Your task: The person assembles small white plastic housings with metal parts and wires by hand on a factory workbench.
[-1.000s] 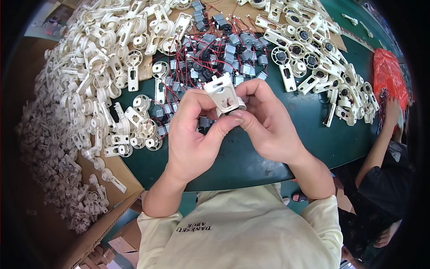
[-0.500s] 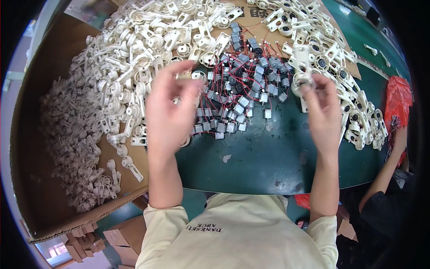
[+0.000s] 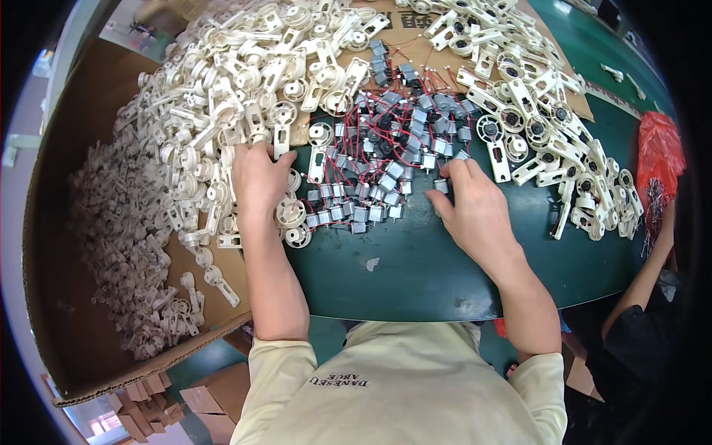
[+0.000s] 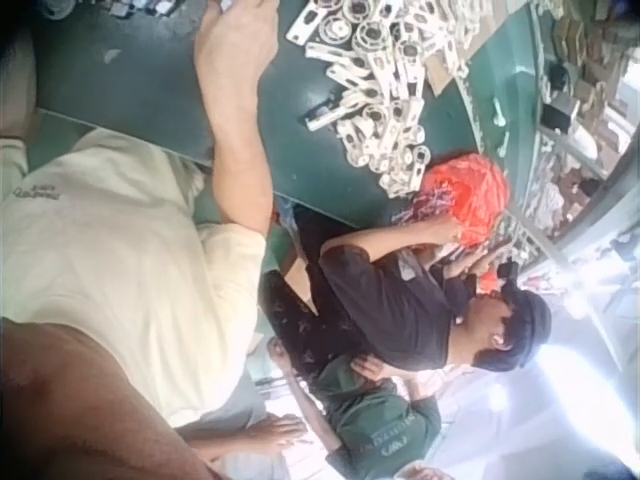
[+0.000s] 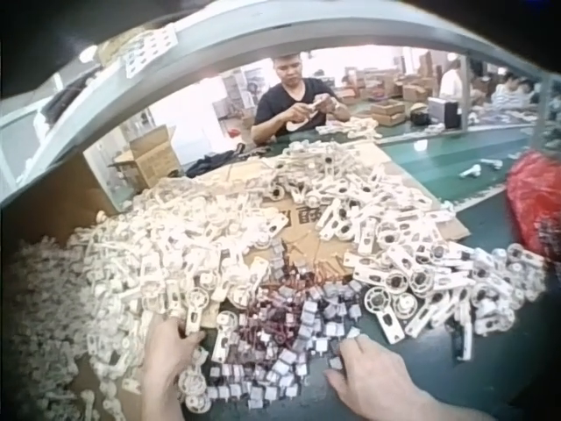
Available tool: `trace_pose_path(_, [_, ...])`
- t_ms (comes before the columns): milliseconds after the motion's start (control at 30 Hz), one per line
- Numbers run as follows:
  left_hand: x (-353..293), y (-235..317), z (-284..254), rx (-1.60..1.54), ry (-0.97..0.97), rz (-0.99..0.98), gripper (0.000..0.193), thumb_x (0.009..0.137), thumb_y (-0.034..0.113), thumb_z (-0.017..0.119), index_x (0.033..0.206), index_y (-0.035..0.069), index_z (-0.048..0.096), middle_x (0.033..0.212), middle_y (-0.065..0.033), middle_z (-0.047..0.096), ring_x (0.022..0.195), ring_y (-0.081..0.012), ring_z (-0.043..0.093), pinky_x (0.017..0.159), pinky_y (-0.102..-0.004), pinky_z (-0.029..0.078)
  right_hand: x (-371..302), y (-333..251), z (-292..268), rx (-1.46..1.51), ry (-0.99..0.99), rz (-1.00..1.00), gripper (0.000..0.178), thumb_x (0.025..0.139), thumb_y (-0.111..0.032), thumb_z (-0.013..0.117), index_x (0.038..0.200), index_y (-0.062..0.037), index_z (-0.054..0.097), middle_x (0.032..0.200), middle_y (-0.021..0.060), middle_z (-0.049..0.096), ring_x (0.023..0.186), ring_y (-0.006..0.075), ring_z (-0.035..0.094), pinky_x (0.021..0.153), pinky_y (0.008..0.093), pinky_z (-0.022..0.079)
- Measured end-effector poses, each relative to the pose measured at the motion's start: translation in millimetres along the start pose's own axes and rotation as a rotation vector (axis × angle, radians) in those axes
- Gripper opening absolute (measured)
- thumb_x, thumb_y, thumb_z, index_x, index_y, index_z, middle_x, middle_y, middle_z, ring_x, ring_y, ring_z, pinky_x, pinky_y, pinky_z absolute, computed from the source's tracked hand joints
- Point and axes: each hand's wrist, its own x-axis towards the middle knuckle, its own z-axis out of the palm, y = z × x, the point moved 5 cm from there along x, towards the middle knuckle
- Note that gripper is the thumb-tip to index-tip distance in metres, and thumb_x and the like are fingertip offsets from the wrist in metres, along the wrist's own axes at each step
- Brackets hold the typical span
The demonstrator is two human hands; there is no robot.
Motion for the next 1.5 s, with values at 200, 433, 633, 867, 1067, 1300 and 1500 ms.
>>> trace_pose_path(200, [-8.4,-17.1,-19.5,-0.549,0.151,-0.155,0.029,0.082,0.024,0.074,0.093,-0.002,0.064,0.08,-0.0106,0.063,0.072,-0.0233,0.061,0.07,-0.0325,0.048,12.2,10.7,-23.5,0.557,-0.004,0.287,0.019,0.083,-0.006,0.067,0.098,0.0007,0.057,0.077,0.0067,0.061,0.06,0.011,0.057,0.057,0.0262,0.047])
trace_pose_path(433, [-29.3,36.6,-25.7,-1.902,-0.161,0.062,0.014,0.097,0.012,0.052,0.098,-0.002,0.056,0.11,-0.0241,0.063,0.101,-0.0288,0.065,0.086,-0.0382,0.056,0.5,-23.2,-25.1,1.226,-0.095,0.091,0.03,0.088,0.009,0.057,0.116,0.0031,0.051,0.108,0.0061,0.059,0.088,0.0063,0.056,0.074,0.0214,0.046])
trace_pose_path(633, [-41.0,51.5,-8.3,-2.036,-0.442,-0.026,0.028,0.101,0.021,0.042,0.109,-0.004,0.053,0.107,-0.0223,0.063,0.103,-0.0345,0.064,0.082,-0.0489,0.059,6.4,-17.3,-20.5,0.449,-0.18,0.232,0.023,0.08,-0.005,0.071,0.101,-0.0029,0.061,0.074,0.0046,0.059,0.063,0.0085,0.055,0.055,0.024,0.046])
trace_pose_path(867, [-52.3,69.3,-5.9,-1.96,-0.565,-0.038,0.035,0.101,0.021,0.044,0.127,-0.002,0.043,0.128,-0.021,0.052,0.115,-0.0348,0.057,0.088,-0.0516,0.056,-0.7,-26.7,-46.6,1.046,0.099,-0.071,0.031,0.078,0.004,0.068,0.106,0.003,0.054,0.099,0.0126,0.06,0.084,0.014,0.056,0.075,0.0256,0.046])
trace_pose_path(1067, [-62.6,80.6,-2.0,-1.897,-0.55,-0.008,0.036,0.1,0.015,0.05,0.129,0.0,0.036,0.119,-0.0205,0.058,0.103,-0.027,0.064,0.079,-0.0406,0.059,0.0,-38.6,-37.1,0.739,0.113,-0.202,0.029,0.072,0.004,0.073,0.097,0.0025,0.06,0.093,0.0133,0.064,0.075,0.018,0.061,0.064,0.0262,0.049])
trace_pose_path(1300, [-68.4,87.8,-3.1,-1.882,-0.559,0.039,0.034,0.099,0.015,0.051,0.127,0.001,0.038,0.118,-0.0192,0.06,0.1,-0.0242,0.065,0.079,-0.0391,0.059,-0.8,-39.3,-34.2,0.629,0.146,-0.183,0.028,0.073,0.003,0.073,0.097,0.0025,0.06,0.092,0.0125,0.064,0.074,0.0177,0.061,0.06,0.0259,0.049])
trace_pose_path(1500, [-75.2,97.1,-2.7,-1.858,-0.614,0.085,0.033,0.098,0.013,0.055,0.125,0.0,0.042,0.118,-0.0174,0.061,0.102,-0.0223,0.064,0.081,-0.0343,0.057,3.4,-45.2,-29.2,0.639,0.058,-0.139,0.027,0.077,0.002,0.073,0.102,-0.0005,0.062,0.099,0.0116,0.063,0.074,0.0171,0.062,0.061,0.0264,0.051])
